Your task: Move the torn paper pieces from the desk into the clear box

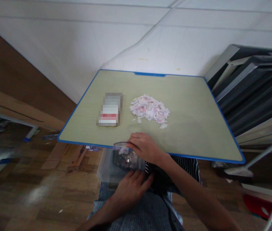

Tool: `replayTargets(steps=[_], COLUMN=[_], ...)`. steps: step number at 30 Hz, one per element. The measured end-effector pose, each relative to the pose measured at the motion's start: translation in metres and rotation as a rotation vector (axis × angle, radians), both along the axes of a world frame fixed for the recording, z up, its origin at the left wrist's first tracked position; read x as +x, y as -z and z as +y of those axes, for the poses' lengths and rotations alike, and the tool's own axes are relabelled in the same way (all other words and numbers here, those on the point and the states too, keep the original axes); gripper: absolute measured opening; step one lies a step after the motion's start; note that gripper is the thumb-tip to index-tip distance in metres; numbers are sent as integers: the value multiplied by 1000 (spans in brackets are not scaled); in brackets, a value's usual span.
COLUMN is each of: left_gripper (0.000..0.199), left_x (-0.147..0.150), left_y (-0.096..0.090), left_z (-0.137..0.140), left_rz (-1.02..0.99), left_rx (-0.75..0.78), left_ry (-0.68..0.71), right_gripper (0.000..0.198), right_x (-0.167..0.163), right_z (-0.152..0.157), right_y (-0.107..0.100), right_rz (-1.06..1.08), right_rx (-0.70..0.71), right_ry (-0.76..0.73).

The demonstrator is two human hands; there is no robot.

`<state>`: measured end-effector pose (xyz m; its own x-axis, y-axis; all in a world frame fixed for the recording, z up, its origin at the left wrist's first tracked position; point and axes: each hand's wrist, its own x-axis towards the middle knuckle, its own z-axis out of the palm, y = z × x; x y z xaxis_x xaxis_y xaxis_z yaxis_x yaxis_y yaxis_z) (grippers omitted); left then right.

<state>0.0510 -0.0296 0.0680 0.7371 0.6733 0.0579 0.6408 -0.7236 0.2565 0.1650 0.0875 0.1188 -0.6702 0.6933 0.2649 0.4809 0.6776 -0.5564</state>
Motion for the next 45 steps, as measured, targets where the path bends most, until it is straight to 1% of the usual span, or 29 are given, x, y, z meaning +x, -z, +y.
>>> replayTargets(steps=[2,4,7,10,13,17,23,26,29,32,34,36,40,42,45], left_gripper=[35,35,35,35,36,36,33,33,33,35,37,37,38,38,38], left_x=[0,0,0,0,0,1,0,0,0,1,1,0,0,-1,-1], left_y=[0,-1,-2,-4,-4,-4,-4,-4,-3,-3,-4,-4,-7,-8,-7], left_z=[0,1,1,1,0,0,1,0,-1,0,1,1,1,1,0], left_rz=[2,3,2,3,5,6,13,14,17,21,23,27,40,46,59], left_rx=[1,3,5,5,4,-1,-5,-7,-7,-8,-8,-9,-15,-15,-14], left_ry=[0,-2,-7,-6,-6,0,3,5,8,5,4,4,12,18,15], right_gripper=[21,21,20,22,24,22,18,18,18,17,17,18,14,15,16], right_x=[0,2,11,25,37,36,12,5,8,20,30,42,68,83,105], right_z=[-1,-1,2,5,3,-8,-19,-17,-14,-10,-9,-9,-7,-3,8], right_y=[0,-2,-7,-9,-8,-4,0,-3,-10,-14,-15,-14,-15,-18,-19], right_rz=[8,51,122,108,74,60,85,100,117,123,86,47,7,60,167], right_rx=[19,5,-36,-35,-33,-48,-74,-115,-163,-151,-127,-109,-120,-114,-90], right_ry=[-28,2,169,332,388,351,197,144,118,215,298,346,323,381,555])
